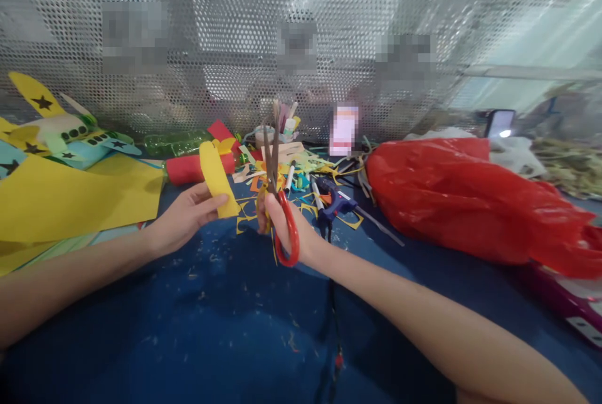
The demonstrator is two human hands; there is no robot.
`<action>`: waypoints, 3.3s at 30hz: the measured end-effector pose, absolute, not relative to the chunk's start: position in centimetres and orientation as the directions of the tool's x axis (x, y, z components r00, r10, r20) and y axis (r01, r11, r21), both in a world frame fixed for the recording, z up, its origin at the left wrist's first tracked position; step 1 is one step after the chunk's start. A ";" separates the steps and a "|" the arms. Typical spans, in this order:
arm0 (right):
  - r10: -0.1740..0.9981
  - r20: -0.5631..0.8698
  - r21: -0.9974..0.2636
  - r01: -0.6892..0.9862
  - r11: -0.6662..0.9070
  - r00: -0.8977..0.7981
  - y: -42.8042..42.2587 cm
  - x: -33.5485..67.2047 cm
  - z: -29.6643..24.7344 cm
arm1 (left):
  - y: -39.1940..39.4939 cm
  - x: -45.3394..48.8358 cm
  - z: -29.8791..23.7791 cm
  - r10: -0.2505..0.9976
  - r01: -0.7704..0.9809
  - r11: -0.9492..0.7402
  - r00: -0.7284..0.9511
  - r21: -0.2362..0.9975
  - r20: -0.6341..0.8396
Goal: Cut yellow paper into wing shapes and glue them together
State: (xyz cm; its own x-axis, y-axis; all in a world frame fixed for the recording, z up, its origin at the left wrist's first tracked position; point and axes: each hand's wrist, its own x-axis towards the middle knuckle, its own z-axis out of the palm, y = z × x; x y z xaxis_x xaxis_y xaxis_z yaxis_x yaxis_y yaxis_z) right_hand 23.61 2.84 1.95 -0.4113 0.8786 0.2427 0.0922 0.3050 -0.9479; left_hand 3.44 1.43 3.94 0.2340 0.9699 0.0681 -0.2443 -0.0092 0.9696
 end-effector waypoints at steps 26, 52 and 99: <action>0.887 0.088 -0.761 0.543 0.354 -0.454 0.1 23.2 5.0 | 3.7 4.8 6.5 0.886 -0.173 -0.461 -0.044 0.870 0.461; 0.907 0.076 -0.821 0.490 0.293 -0.414 0.4 23.5 3.4 | 3.3 5.1 5.8 0.883 -0.143 -0.466 -0.013 0.873 0.469; 0.877 0.181 -0.673 0.594 0.441 -0.446 1.1 23.6 4.3 | 4.7 4.6 5.6 0.923 -0.259 -0.384 -0.111 0.886 0.368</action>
